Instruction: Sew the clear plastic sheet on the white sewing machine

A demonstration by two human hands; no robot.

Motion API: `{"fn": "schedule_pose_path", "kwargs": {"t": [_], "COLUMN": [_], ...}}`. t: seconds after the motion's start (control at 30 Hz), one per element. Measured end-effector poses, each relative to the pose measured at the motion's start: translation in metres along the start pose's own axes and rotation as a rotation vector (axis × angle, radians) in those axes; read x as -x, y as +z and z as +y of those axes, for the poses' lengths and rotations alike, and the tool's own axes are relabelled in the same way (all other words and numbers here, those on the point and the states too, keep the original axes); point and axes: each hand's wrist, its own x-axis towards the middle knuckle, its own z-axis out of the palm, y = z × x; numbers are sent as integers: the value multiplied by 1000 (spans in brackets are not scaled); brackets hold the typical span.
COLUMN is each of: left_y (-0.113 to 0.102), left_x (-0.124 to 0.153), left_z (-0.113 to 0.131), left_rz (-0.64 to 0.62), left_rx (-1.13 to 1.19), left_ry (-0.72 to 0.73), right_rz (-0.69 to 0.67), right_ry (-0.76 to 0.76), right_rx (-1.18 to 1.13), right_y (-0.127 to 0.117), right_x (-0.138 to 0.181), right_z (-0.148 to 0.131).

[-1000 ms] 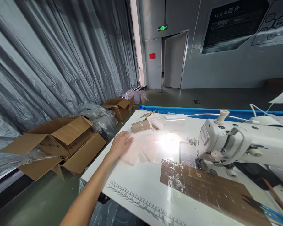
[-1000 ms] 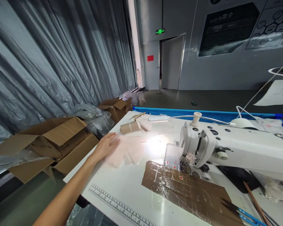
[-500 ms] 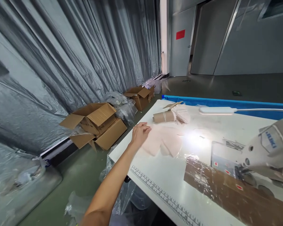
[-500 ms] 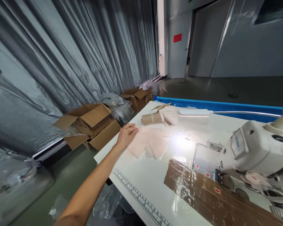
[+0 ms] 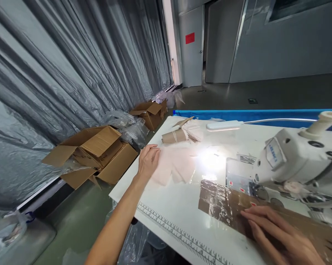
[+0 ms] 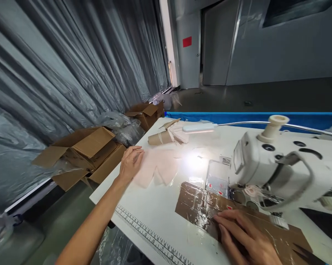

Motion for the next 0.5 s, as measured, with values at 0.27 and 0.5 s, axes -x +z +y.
{"fn": "schedule_pose_path", "kwargs": {"t": [0.27, 0.5], "left_y": [-14, -8], "left_x": [28, 77], "left_z": [78, 176], "left_rz": [-207, -292], "left_rx": [17, 279], "left_ry": [655, 1064], "right_rz": [-342, -269], "right_ry": [703, 765], "right_rx": [-666, -775], "right_y": [-7, -12], "right_x": [-10, -19], "right_z": [-23, -32]}}
